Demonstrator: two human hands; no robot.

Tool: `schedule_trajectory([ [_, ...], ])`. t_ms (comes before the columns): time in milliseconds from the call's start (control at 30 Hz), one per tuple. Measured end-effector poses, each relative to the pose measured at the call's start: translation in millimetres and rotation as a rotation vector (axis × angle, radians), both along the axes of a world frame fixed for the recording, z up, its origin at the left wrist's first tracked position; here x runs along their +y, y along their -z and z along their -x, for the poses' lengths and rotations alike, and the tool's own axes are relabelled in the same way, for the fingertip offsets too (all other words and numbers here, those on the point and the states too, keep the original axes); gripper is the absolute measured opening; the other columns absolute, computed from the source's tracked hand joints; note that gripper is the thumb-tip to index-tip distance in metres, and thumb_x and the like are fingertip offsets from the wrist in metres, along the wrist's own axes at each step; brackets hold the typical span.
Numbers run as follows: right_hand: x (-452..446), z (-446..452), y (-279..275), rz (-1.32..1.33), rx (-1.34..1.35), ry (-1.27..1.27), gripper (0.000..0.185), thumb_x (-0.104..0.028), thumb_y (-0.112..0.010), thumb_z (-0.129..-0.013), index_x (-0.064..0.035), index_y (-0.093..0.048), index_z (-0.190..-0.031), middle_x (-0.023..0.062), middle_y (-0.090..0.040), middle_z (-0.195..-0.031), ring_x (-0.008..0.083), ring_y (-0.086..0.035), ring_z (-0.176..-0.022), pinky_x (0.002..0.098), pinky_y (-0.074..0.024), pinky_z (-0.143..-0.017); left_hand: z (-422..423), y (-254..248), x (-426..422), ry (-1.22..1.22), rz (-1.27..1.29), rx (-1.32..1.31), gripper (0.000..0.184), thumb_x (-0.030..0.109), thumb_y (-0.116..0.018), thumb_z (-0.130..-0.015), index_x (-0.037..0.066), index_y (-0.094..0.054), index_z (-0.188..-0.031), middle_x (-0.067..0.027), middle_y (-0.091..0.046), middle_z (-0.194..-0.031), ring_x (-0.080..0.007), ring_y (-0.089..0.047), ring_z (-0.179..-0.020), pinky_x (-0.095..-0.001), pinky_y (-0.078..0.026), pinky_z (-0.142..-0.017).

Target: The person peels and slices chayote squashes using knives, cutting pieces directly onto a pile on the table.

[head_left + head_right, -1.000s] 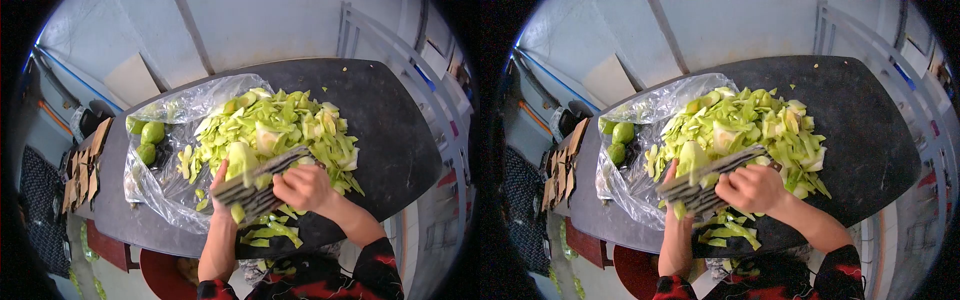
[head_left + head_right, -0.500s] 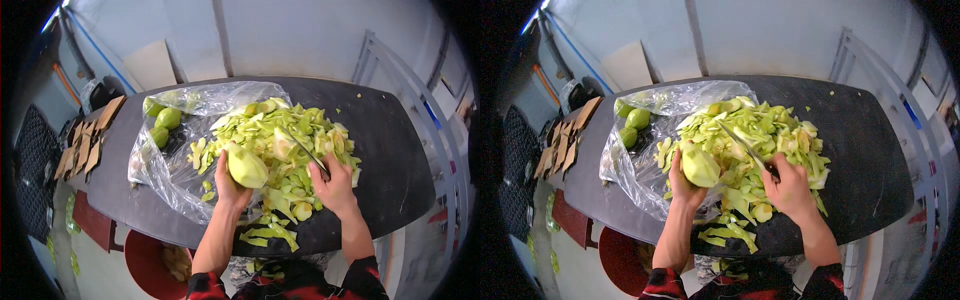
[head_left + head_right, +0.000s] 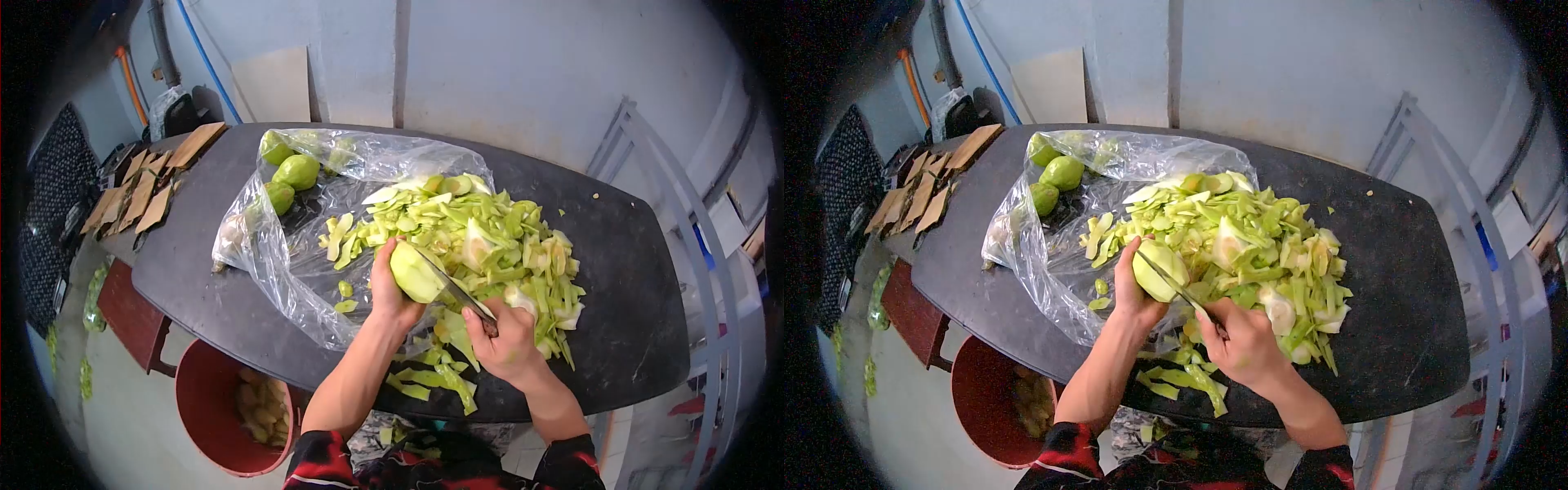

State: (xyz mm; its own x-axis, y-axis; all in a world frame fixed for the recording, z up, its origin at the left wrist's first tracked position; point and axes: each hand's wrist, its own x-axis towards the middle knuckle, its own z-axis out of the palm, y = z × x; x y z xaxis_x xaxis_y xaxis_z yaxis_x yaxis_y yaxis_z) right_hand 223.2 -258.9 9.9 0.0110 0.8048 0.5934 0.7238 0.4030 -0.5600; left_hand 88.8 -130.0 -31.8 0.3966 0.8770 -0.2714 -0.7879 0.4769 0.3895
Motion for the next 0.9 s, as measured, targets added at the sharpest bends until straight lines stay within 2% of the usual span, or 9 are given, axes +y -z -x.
schedule_trajectory([
  [133, -9, 4, -7, -0.035, -0.004, -0.018, 0.011, -0.008, -0.07, -0.086, -0.0001, -0.063, -0.09, 0.0132, -0.06, -0.061, 0.0294, -0.062, -0.05, 0.0354, -0.0478, -0.048, 1, 6, 1, -0.002, -0.004, -0.023, 0.023, 0.039, -0.051, -0.098, 0.02, -0.055, -0.11, -0.0025, -0.062, -0.099, -0.0215, -0.062, -0.094, -0.0417, -0.052, -0.085],
  [200, -8, 9, -8, -0.118, 0.034, -0.014, 0.012, -0.008, -0.072, -0.085, -0.0004, -0.064, -0.08, 0.0052, -0.051, -0.049, 0.0194, -0.052, -0.04, 0.0321, -0.0391, -0.042, 1, 7, 3, 0.01, -0.002, -0.052, 0.023, 0.039, -0.05, -0.099, 0.02, -0.055, -0.111, -0.0027, -0.062, -0.099, -0.0217, -0.062, -0.093, -0.0425, -0.052, -0.085],
  [433, -12, 10, -7, -0.135, 0.008, -0.012, 0.009, -0.005, -0.071, -0.086, -0.0002, -0.065, -0.083, 0.006, -0.052, -0.052, 0.0182, -0.054, -0.041, 0.0316, -0.0408, -0.042, 1, 8, 2, 0.009, -0.015, -0.056, 0.026, 0.039, -0.051, -0.099, 0.018, -0.054, -0.114, -0.0035, -0.061, -0.099, -0.0222, -0.062, -0.092, -0.0427, -0.052, -0.084],
  [500, -13, 11, -7, -0.221, -0.006, 0.004, 0.01, -0.005, -0.071, -0.087, -0.0007, -0.063, -0.082, 0.0074, -0.054, -0.053, 0.0201, -0.054, -0.041, 0.0319, -0.0417, -0.043, 0, 9, 4, -0.023, 0.009, -0.042, 0.03, 0.042, -0.054, -0.096, 0.017, -0.054, -0.112, -0.0097, -0.061, -0.096, -0.0298, -0.062, -0.088, -0.0498, -0.053, -0.08],
  [533, -10, 8, -1, -0.22, -0.007, 0.005, 0.01, -0.005, -0.071, -0.087, -0.0007, -0.063, -0.082, 0.0074, -0.054, -0.053, 0.0201, -0.054, -0.041, 0.0319, -0.0417, -0.043, -1, 10, 3, -0.023, 0.01, -0.042, 0.03, 0.042, -0.054, -0.096, 0.017, -0.054, -0.112, -0.0097, -0.061, -0.096, -0.0298, -0.062, -0.088, -0.0498, -0.053, -0.08],
  [600, 0, 1, 16, 0.0, -0.047, -0.043, 0.019, -0.004, -0.07, -0.078, 0.0007, -0.061, -0.094, 0.016, -0.064, -0.071, 0.0344, -0.067, -0.062, 0.0398, -0.0527, -0.056, -3, 12, 0, 0.002, 0.001, -0.109, 0.029, 0.041, -0.052, -0.097, 0.017, -0.054, -0.113, -0.0103, -0.061, -0.096, -0.0301, -0.062, -0.087, -0.0502, -0.053, -0.081],
  [667, 4, 0, 15, 0.016, -0.062, -0.036, 0.018, -0.004, -0.07, -0.08, 0.0014, -0.06, -0.095, 0.0163, -0.063, -0.069, 0.0351, -0.066, -0.061, 0.0401, -0.0525, -0.055, -4, 11, 0, -0.002, 0.015, -0.111, 0.029, 0.041, -0.052, -0.097, 0.017, -0.054, -0.113, -0.0106, -0.061, -0.096, -0.0304, -0.062, -0.086, -0.0504, -0.053, -0.081],
  [733, 6, 6, 15, -0.09, -0.028, -0.012, 0.01, -0.006, -0.07, -0.087, -0.0004, -0.062, -0.082, 0.0088, -0.055, -0.055, 0.0223, -0.055, -0.042, 0.034, -0.041, -0.043, -3, 12, 0, -0.015, 0.042, -0.109, 0.029, 0.04, -0.051, -0.098, 0.017, -0.055, -0.113, -0.0108, -0.061, -0.095, -0.0307, -0.062, -0.085, -0.0505, -0.053, -0.081],
  [900, 5, 9, 13, -0.102, -0.028, -0.01, 0.011, -0.005, -0.07, -0.087, -0.0002, -0.062, -0.081, 0.0079, -0.054, -0.053, 0.0219, -0.054, -0.041, 0.0336, -0.0405, -0.042, -1, 10, 1, 0.026, 0.007, -0.09, 0.029, 0.04, -0.052, -0.097, 0.016, -0.055, -0.114, -0.0109, -0.062, -0.097, -0.0309, -0.062, -0.087, -0.0499, -0.053, -0.08],
])
